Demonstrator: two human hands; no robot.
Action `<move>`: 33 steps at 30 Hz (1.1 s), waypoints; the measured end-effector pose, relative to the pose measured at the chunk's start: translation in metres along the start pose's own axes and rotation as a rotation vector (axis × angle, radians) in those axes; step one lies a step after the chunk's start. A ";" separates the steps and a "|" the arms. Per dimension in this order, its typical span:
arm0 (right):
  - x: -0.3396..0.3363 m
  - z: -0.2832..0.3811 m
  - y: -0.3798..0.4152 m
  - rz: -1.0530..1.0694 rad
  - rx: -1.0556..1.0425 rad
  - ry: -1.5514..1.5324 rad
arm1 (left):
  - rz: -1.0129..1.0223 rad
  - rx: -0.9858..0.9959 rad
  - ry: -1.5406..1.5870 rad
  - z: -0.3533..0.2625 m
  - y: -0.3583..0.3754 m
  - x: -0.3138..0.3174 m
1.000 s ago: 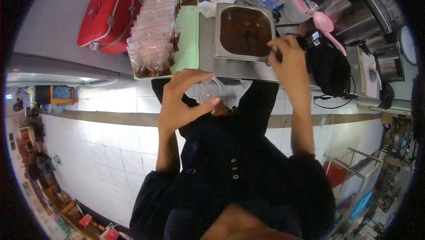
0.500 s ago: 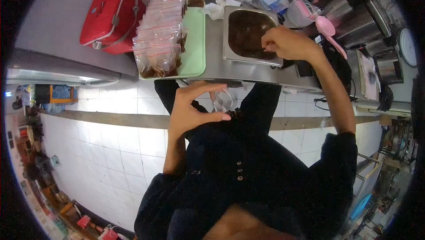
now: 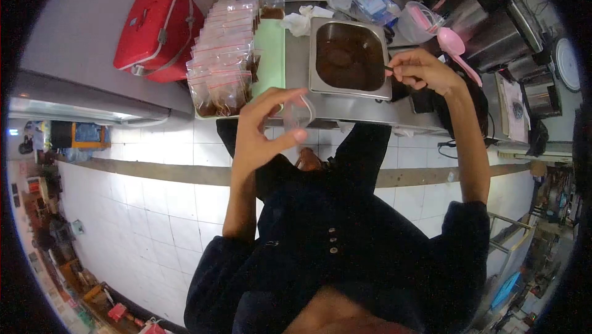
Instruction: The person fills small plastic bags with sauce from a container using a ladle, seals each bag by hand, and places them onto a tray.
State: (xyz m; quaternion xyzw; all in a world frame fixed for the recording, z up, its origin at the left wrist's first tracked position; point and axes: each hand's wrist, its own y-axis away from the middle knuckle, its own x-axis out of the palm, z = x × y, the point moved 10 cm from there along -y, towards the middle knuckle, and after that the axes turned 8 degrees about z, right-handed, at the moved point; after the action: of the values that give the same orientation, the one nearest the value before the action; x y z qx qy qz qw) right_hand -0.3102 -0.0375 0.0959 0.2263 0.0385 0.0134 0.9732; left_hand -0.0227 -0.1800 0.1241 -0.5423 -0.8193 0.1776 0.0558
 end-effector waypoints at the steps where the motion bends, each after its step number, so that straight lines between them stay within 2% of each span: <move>1: -0.001 0.000 0.004 -0.018 -0.017 -0.013 | -0.028 -0.012 0.025 0.005 -0.004 -0.003; 4: -0.011 -0.013 0.014 -0.111 -0.035 -0.066 | -0.121 -0.014 -0.011 0.008 -0.025 -0.010; 11: -0.025 -0.014 0.030 -0.201 -0.123 -0.188 | -0.186 0.058 -0.179 0.003 -0.082 -0.011; 14: -0.027 -0.014 0.033 -0.231 -0.125 -0.213 | -0.131 0.017 -0.288 -0.011 -0.098 0.003; 17: -0.026 -0.015 0.032 -0.229 -0.099 -0.173 | -0.124 0.119 -0.455 -0.006 -0.110 0.006; 23: -0.027 -0.025 0.026 -0.240 -0.073 -0.083 | -0.009 0.064 -0.643 -0.003 -0.119 0.019; 27: -0.034 -0.004 0.036 -0.280 -0.118 -0.036 | 0.033 0.012 -0.596 0.005 -0.120 0.021; 33: -0.032 0.068 0.062 -0.265 -0.261 -0.019 | 0.051 -0.085 -0.464 0.015 -0.132 0.025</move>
State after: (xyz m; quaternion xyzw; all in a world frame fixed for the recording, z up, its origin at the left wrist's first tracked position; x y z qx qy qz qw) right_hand -0.3369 -0.0133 0.1867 0.0913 0.0565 -0.1124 0.9878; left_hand -0.1519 -0.2073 0.1538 -0.5092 -0.8030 0.2643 -0.1614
